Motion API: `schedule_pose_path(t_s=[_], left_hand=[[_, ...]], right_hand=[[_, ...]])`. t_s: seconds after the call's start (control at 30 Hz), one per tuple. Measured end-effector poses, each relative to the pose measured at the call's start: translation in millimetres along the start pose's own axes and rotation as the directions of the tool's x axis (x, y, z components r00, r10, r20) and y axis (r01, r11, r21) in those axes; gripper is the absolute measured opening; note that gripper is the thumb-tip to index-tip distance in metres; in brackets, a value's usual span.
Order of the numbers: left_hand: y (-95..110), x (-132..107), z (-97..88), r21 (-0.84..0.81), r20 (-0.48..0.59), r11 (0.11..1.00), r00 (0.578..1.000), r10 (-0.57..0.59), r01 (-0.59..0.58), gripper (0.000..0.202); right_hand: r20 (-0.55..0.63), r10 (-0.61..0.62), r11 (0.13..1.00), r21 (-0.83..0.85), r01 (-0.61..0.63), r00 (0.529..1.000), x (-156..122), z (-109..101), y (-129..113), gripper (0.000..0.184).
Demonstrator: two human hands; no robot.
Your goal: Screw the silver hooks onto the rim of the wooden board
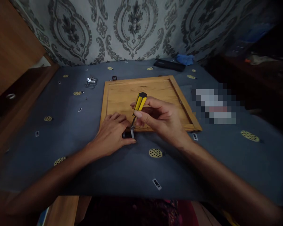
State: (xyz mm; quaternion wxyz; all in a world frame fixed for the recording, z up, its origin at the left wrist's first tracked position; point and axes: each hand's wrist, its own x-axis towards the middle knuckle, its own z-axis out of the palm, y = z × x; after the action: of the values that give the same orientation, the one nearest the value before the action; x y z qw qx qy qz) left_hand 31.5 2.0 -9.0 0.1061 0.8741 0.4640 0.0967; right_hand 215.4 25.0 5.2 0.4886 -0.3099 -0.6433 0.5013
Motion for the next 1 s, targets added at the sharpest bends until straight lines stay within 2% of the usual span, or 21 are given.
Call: schedule_pose_path(t_s=[0.23, 0.4, 0.47, 0.63, 0.77, 0.9, 1.0], left_hand=[[-1, 0, 2.2, 0.015, -0.004, 1.000, 1.000, -0.013, 0.013, 0.043], [0, 1, 0.6, 0.018, 0.009, 1.000, 1.000, -0.010, 0.010, 0.043], [0, 1, -0.3, 0.016, 0.020, 1.000, 1.000, -0.016, 0.015, 0.043], [1, 1, -0.2, 0.004, 0.030, 1.000, 0.999, -0.023, 0.023, 0.043], [1, 0, 0.0, -0.004, 0.017, 1.000, 1.000, -0.012, 0.012, 0.042], [1, 1, -1.3, -0.004, 0.012, 1.000, 1.000, -0.012, 0.012, 0.040], [1, 0, -1.7, -0.018, -0.002, 1.000, 1.000, 0.002, -0.002, 0.039]], right_hand=[[0.067, 0.027, 0.997, 0.076, -0.032, 0.997, 16, 2, 1, 0.038], [0.184, -0.003, 1.000, 0.018, 0.000, 0.983, 18, -2, -4, 0.025], [0.193, -0.006, 1.000, -0.002, 0.006, 0.981, 17, -3, -5, 0.024], [0.080, -0.002, 1.000, 0.022, 0.001, 0.997, 16, 0, -2, 0.031], [0.005, -0.046, 0.998, 0.031, 0.046, 0.999, 14, 4, -3, 0.038], [-0.154, -0.091, 0.995, -0.050, 0.084, 0.984, 8, 3, -6, 0.030], [-0.199, -0.120, 0.989, -0.110, 0.099, 0.973, 4, 1, -7, 0.025]])
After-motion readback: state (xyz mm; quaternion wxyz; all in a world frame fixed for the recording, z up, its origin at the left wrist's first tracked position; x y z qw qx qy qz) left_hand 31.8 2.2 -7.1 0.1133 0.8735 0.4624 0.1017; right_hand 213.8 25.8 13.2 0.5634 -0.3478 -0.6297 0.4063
